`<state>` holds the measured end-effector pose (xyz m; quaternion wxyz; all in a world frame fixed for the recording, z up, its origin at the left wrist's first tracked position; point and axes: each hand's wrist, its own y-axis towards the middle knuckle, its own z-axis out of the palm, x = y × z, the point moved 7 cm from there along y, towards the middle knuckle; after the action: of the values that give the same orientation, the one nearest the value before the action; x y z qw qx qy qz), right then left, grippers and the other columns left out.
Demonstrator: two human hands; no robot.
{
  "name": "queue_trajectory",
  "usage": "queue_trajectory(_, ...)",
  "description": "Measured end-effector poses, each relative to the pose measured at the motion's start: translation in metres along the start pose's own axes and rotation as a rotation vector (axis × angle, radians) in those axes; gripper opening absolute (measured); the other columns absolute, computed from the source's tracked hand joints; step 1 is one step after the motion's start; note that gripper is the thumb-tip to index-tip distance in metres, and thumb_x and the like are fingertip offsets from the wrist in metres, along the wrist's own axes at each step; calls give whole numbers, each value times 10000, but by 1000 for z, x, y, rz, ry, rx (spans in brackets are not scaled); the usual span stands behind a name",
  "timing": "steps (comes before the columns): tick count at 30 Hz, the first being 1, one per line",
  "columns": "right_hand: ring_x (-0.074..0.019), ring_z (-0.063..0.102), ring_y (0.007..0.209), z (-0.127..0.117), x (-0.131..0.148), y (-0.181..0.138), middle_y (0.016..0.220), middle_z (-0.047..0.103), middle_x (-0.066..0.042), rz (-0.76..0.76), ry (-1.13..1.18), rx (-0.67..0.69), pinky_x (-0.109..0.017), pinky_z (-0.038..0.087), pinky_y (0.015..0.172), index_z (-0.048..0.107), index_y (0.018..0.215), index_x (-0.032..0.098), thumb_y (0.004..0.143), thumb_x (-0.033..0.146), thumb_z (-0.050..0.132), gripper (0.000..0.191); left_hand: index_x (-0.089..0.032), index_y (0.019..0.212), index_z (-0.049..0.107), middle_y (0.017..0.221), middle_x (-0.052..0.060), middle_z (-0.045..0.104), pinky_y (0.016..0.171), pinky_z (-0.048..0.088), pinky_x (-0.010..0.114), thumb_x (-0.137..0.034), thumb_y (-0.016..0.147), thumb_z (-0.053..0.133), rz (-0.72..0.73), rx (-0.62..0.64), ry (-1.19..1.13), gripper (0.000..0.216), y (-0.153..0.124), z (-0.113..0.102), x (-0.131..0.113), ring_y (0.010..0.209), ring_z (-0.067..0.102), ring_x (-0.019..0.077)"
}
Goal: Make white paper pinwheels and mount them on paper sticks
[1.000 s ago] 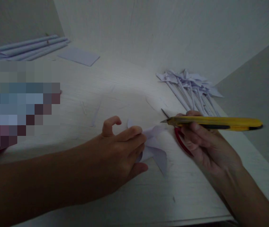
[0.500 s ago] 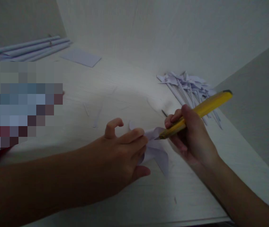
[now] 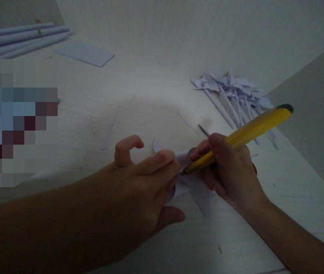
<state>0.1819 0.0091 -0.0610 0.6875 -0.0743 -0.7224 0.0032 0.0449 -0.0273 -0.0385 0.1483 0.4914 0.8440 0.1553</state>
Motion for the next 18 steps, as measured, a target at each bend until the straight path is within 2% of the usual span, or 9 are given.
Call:
queue_trajectory(13, -51, 342, 202, 0, -1, 2, 398, 543, 7, 9, -36, 20, -171, 156, 182, 568, 557, 189, 711, 539, 583, 382, -177, 846, 646, 959, 45, 625, 999, 221, 432, -341, 903, 414, -6, -41, -30, 290, 1, -2, -1, 958, 495, 193)
queue_trajectory(18, -54, 333, 200, 1, 0, 2, 373, 519, 16, 0, -32, 18, -175, 155, 177, 575, 561, 188, 713, 530, 585, 374, -198, 908, 654, 961, 50, 632, 985, 256, 435, -373, 872, 469, -10, -30, -24, 258, -1, 0, 1, 970, 491, 205)
